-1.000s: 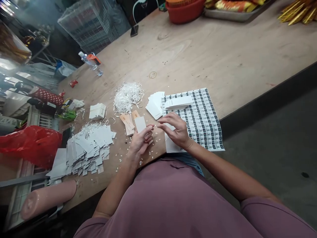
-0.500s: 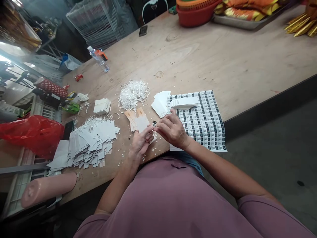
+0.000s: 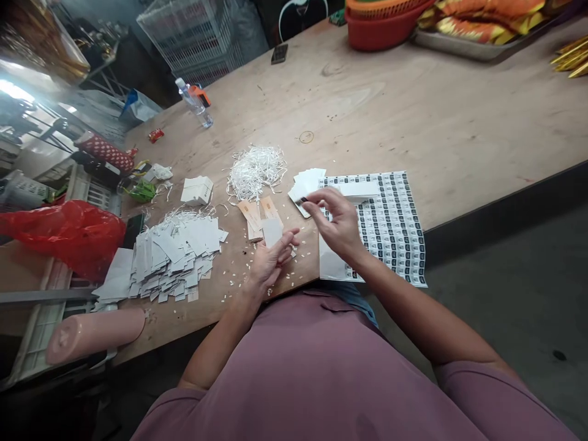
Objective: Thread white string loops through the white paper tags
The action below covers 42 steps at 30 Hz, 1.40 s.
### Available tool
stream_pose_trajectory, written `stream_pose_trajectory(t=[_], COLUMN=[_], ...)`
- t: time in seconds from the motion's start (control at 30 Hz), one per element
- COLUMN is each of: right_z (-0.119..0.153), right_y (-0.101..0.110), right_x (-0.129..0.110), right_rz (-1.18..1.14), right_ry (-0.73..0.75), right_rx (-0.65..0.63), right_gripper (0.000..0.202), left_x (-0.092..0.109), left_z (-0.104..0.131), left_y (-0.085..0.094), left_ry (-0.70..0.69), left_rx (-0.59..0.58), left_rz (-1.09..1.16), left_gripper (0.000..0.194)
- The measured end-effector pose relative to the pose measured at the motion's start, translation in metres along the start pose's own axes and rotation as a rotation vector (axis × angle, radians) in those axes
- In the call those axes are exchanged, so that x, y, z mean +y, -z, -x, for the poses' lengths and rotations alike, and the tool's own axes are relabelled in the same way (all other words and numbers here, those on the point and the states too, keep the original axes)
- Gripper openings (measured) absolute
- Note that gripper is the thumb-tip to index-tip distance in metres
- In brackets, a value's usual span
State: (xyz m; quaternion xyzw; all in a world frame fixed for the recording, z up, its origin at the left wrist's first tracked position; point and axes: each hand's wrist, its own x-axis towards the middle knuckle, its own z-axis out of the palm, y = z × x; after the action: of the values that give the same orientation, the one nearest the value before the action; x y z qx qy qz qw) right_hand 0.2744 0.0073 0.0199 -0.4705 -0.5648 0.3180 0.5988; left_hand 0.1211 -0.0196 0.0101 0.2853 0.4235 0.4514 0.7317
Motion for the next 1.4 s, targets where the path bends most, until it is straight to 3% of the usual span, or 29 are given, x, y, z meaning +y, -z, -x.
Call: stream_pose_trajectory(t=[0.1,0.23,0.3,0.37,0.43,0.57,0.63,1.07,1.4], right_z=[-0.005,-0.014,-0.017,-0.017,-0.012,0.004,0.009,0.01,0.01], right_y=[-0.012,-0.017,-0.012,-0.005,0.001,0.002,-0.002,-0.011,-0.013], right_x=[0.011,0.025,0.023,0.015,0.004,-0.008,-0.006,0.008,0.014], right_rz=[-0.198,-0.188,-0.07,0.065,0.159,0.213,0.238,0.398,0.392], right_ry=[-0.245,-0.262,-0.167,-0.032,0.067,0.04,-0.001,0.014,0.067], right_rx=[-0.23,-0.198,-0.141,-0.072,-0.102,-0.394,-0.456,-0.54,-0.529], right_gripper=[0.045,0.058,0.047,0.02,0.006,0.012,0.012,0.012,0.015], left_x=[-0.001,0.004,0.007,0.009,0.01,0.011,0.011,0.01,0.011], left_z=[0.005,0.018,0.024,0.028,0.029,0.026,0.025,0.028,0.029], left_y=[-0.001,0.008,0.016,0.021,0.024,0.024,0.023,0.022,0.022], left_ry=[0.021,0.047,0.057,0.061,0.058,0.053,0.042,0.02,0.032], left_rx=[-0.07,-0.05,-0.038,-0.013,0.01,0.002,-0.009,-0.012,0.007], left_rz=[-0.068,-0.016,0.003,-0.002,-0.006,-0.007,-0.007,-0.033,-0.035], left_gripper=[0.038,0.04,0.034,0.027,0.025,0.029,0.031,0.028,0.024])
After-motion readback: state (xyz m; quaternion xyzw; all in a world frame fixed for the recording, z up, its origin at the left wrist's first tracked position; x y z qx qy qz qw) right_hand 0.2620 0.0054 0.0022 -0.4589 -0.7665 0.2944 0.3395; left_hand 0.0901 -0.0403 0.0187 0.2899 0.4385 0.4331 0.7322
